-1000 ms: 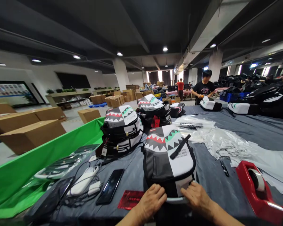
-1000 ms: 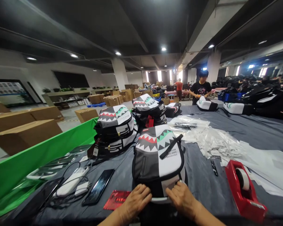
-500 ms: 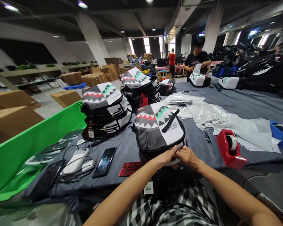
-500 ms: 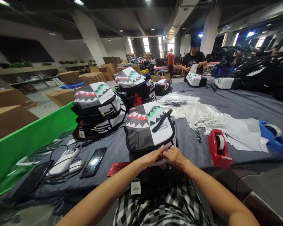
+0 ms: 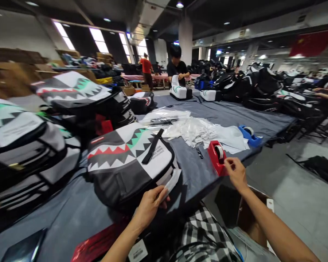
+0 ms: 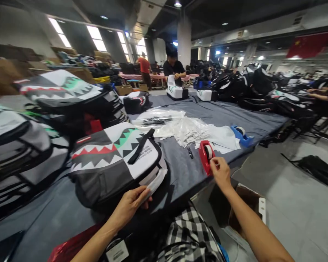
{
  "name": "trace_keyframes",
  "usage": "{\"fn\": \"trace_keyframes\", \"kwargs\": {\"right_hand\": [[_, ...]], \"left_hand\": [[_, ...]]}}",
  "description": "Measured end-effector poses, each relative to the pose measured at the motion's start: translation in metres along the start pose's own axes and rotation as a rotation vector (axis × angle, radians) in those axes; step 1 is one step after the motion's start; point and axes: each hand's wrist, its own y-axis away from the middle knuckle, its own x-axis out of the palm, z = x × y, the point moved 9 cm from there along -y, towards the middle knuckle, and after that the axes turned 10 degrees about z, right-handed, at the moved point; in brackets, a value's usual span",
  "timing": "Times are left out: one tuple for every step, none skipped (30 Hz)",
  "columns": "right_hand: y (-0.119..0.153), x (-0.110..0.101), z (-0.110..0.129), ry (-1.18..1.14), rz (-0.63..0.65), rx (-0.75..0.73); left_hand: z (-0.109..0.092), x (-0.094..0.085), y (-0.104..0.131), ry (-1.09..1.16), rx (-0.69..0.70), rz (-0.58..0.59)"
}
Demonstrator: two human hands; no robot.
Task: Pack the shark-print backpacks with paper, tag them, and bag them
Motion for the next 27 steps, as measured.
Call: {"fn": "trace_keyframes", "kwargs": {"right_hand": [[-0.006, -0.016, -0.026, -0.013, -0.042, 0.151], [-0.011, -0.024, -0.047, -0.034, -0.046, 0.262], [-0.015, -0.025, -0.062, -0.057, -0.017, 0.334], [-0.019, -0.022, -0.073, -0.081, 0.028, 0.372], [-0.022, -0.015, -0.078, -0.102, 0.072, 0.385], [-0.025, -0.009, -0.081, -0.120, 0.102, 0.385], [-0.026, -0.003, -0.082, -0.137, 0.121, 0.387], [-0.027, 0.002, -0.082, -0.151, 0.128, 0.389], [-0.027, 0.005, -0.081, -0.161, 0.125, 0.391], [-0.027, 0.006, -0.079, -0.167, 0.116, 0.393], [-0.027, 0.005, -0.077, -0.168, 0.101, 0.392], [-0.024, 0.002, -0.074, -0.166, 0.082, 0.387], [-0.021, -0.002, -0.071, -0.161, 0.060, 0.378], [-0.015, -0.006, -0.068, -0.147, 0.042, 0.364], [-0.007, -0.010, -0.066, -0.147, 0.022, 0.354], [0.003, -0.011, -0.066, -0.199, -0.006, 0.363], [0.015, -0.010, -0.070, -0.299, -0.038, 0.391], [0.027, -0.006, -0.075, -0.431, -0.071, 0.432], [0.038, 0.003, -0.079, -0.576, -0.100, 0.476], [0.048, 0.015, -0.082, -0.713, -0.120, 0.514], [0.056, 0.029, -0.082, -0.820, -0.124, 0.542], [0.061, 0.046, -0.077, -0.883, -0.105, 0.554], [0.065, 0.064, -0.069, -0.924, -0.070, 0.559], [0.070, 0.084, -0.058, -0.969, -0.027, 0.566], [0.076, 0.107, -0.044, -1.023, 0.042, 0.577], [0.082, 0.132, -0.026, -1.088, 0.139, 0.587], [0.089, 0.156, -0.005, -1.158, 0.255, 0.591]], "left_hand": [[-0.001, -0.001, -0.005, -0.039, 0.017, -0.042], [-0.004, -0.002, -0.008, -0.089, 0.037, -0.093], [-0.006, -0.003, -0.010, -0.143, 0.055, -0.142], [-0.007, -0.002, -0.011, -0.192, 0.069, -0.180], [-0.008, -0.001, -0.011, -0.234, 0.076, -0.206], [-0.007, 0.001, -0.010, -0.271, 0.080, -0.218], [-0.007, 0.003, -0.008, -0.306, 0.082, -0.219], [-0.006, 0.006, -0.006, -0.339, 0.084, -0.212], [-0.005, 0.007, -0.003, -0.370, 0.087, -0.207], [-0.005, 0.008, -0.001, -0.401, 0.094, -0.203], [-0.006, 0.009, 0.001, -0.430, 0.105, -0.198], [-0.007, 0.010, 0.003, -0.453, 0.118, -0.191], [-0.009, 0.010, 0.004, -0.473, 0.128, -0.187], [-0.010, 0.011, 0.004, -0.489, 0.135, -0.188], [-0.011, 0.010, 0.004, -0.501, 0.141, -0.194], [-0.012, 0.010, 0.004, -0.509, 0.147, -0.202], [-0.012, 0.009, 0.003, -0.513, 0.151, -0.214], [-0.012, 0.008, 0.002, -0.511, 0.153, -0.228], [-0.012, 0.007, 0.001, -0.502, 0.150, -0.233], [-0.011, 0.006, -0.001, -0.487, 0.142, -0.226], [-0.010, 0.006, -0.002, -0.465, 0.129, -0.209], [-0.009, 0.005, -0.003, -0.442, 0.114, -0.191], [-0.009, 0.004, -0.003, -0.421, 0.101, -0.177], [-0.010, 0.003, -0.003, -0.405, 0.091, -0.165], [-0.013, 0.002, -0.002, -0.395, 0.085, -0.156], [-0.015, 0.001, 0.000, -0.392, 0.081, -0.148], [-0.018, 0.001, 0.001, -0.393, 0.076, -0.133]]}}
